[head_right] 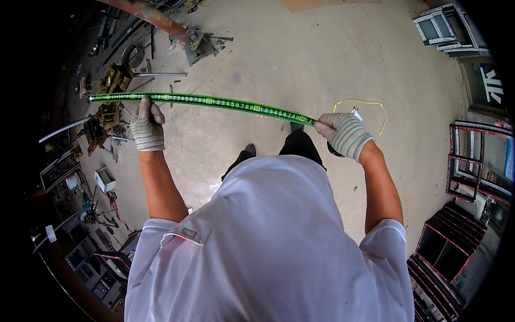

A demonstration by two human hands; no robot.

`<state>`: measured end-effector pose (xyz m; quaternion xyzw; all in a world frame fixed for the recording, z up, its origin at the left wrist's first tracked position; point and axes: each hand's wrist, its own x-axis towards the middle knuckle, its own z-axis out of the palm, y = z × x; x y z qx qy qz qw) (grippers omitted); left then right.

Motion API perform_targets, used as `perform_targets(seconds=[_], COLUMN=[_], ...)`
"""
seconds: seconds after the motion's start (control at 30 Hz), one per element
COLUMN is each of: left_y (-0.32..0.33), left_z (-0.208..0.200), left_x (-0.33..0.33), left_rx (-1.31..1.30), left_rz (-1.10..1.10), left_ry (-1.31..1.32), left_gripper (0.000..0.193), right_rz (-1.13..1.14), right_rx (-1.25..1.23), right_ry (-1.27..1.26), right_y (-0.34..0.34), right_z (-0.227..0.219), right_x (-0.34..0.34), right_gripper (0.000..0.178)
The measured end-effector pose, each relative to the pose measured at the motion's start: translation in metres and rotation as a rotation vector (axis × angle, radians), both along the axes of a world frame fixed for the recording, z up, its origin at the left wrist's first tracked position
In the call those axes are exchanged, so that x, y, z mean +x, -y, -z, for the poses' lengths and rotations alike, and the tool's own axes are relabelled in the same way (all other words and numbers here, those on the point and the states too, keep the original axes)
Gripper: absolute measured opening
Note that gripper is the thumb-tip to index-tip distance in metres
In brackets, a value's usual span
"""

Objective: The person measures multiple window frames using a tape measure, checking dimensions on several frames and metal profiles in a workshop. The person handles the tape measure and frames directly without additional tools.

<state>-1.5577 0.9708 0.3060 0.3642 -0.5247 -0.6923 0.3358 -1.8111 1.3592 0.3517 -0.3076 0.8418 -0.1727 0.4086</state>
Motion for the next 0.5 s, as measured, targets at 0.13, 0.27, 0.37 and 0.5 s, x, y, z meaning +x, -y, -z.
perform_targets(seconds=[0.13,0.27,0.37,0.5], left_y=[-0.026,-0.047,-0.057,-0.066], left_z=[-0.006,-0.008,-0.011,-0.018], left_x=[-0.03,-0.05,-0.057,-0.061], left_rx=[0.014,0.001,0.01,-0.001], left_rz=[-0.11,-0.172,-0.195,-0.258], left_ry=[0.052,0.07,0.047,0.094], left_gripper=[0.027,0.027,0.028,0.028], right_rz=[-0.135,-0.225,-0.253,-0.289], right_rx=[-0.015,-0.065,-0.053,-0.065], right_ry=[-0.028,-0.051,-0.05,-0.032], right_y=[0.004,0.004,0.01,0.019], right_z=[-0.004,-0.002,-0.001,0.004], right_x=[-0.071,-0.119,-0.141,-0.155], right_gripper=[0.024,0.024,0.024,0.024])
